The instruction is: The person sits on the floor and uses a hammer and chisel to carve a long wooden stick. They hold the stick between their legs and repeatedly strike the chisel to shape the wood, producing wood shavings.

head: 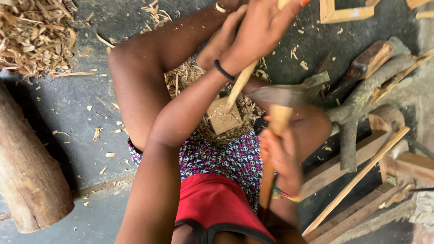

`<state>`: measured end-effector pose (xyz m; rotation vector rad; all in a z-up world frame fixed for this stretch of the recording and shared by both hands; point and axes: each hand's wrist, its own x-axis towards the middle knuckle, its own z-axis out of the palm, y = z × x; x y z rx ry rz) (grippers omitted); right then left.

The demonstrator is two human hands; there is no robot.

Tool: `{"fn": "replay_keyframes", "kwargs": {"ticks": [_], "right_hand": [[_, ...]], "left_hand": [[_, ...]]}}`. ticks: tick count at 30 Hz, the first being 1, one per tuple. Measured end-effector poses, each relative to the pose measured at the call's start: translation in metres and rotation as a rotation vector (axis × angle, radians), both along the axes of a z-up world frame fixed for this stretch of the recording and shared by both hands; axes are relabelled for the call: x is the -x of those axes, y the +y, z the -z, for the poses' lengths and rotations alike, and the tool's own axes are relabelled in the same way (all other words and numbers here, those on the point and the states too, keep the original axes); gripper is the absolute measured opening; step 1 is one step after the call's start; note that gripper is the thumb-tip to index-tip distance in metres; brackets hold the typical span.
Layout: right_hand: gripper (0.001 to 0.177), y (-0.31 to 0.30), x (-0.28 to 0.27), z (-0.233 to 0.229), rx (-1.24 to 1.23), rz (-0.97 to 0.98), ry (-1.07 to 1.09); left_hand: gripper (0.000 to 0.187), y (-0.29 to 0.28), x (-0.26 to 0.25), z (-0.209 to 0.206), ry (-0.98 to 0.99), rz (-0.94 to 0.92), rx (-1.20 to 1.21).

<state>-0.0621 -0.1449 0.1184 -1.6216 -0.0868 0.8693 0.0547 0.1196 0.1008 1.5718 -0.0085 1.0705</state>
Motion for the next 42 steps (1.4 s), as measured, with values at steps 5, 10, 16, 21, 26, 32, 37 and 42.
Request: {"fn": "replay_keyframes", "kwargs": {"ticks": [5,10,16,21,26,32,37,42], "right_hand": [[0.020,0.028,0.021,0.060,0.162,-0.169,0.051],[0.031,0.021,0.020,0.017,0.059,-0.037,-0.028],[0.045,-0.015,0.011,-0.067,-0.373,0.054,-0.126],[0.039,-0.005,0.005,0.009,-0.033,0.027,0.054],[0.022,0.021,0.023,0.083,0.202,-0.117,0.021],[0.033,0.003,0.003,0.014,-0.019,0.132,-0.033],[0.037,-0.015,-0.001,-0.044,-0.293,0.113,-0.152],[0.032,0.009,0.002,0.045,-0.077,-0.017,0.019]], "left_hand": [[0.026,0.000,0.003,-0.009,0.073,0.076,0.051],[0.022,-0.006,-0.008,0.001,0.161,0.018,0.003],[0.023,-0.002,-0.003,0.002,0.192,-0.010,-0.004],[0.028,-0.009,-0.002,-0.001,0.191,0.000,0.031],[0.025,0.004,-0.007,0.006,0.123,-0.051,0.075],[0.018,0.006,-0.030,0.031,-0.083,-0.279,-0.111],[0.028,0.000,-0.009,0.000,0.184,-0.043,0.105],[0.024,-0.004,-0.001,-0.009,0.139,-0.006,0.089]]}}
